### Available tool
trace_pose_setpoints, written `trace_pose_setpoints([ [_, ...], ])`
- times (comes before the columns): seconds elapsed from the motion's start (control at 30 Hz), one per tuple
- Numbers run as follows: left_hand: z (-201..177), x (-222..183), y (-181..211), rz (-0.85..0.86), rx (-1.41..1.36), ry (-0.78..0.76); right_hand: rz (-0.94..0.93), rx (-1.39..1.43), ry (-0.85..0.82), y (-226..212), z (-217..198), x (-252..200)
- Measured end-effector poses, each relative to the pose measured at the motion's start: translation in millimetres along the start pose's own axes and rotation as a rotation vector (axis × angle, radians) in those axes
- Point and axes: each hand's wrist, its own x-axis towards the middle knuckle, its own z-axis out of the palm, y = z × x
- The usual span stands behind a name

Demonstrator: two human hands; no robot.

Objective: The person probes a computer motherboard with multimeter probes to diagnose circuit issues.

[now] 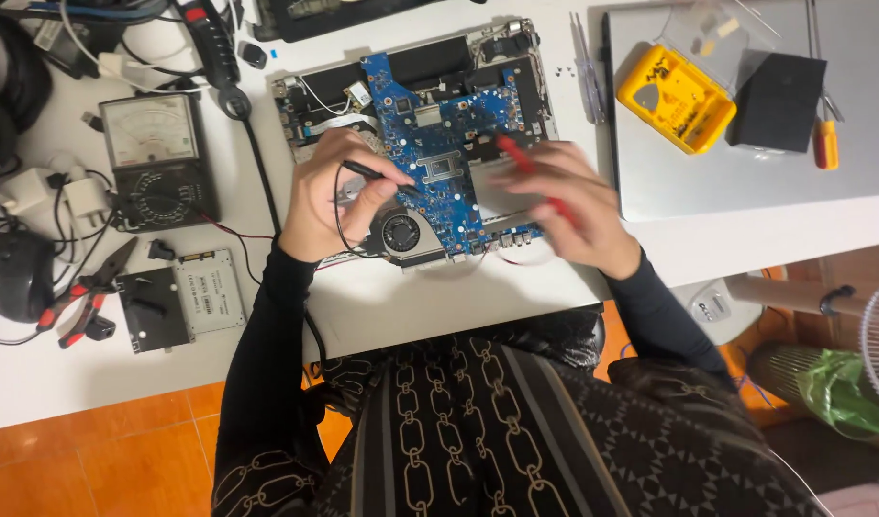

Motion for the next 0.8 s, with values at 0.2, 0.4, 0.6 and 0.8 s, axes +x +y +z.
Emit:
trace_pose_setpoints([
  [0.2, 19.9, -4.3, -1.0, 0.109, 0.022, -0.097, 0.131, 0.099, 0.476, -17.5, 20.2, -69.3],
  [0.4, 36.3, -11.4, -10.3, 0.149, 0.060, -0.157, 0.350, 0.316, 0.521, -6.9, 42.7, -118.1],
  [0.6, 45.8, -14.3, -17.5, 0.134, 0.032, -0.200, 0.382, 0.258, 0.422, -26.4, 37.9, -81.1],
  [0.8, 48.1, -9.0, -4.1, 0.135, -0.016, -0.205, 0.451, 0.254, 0.576, -1.9, 46.2, -90.2],
])
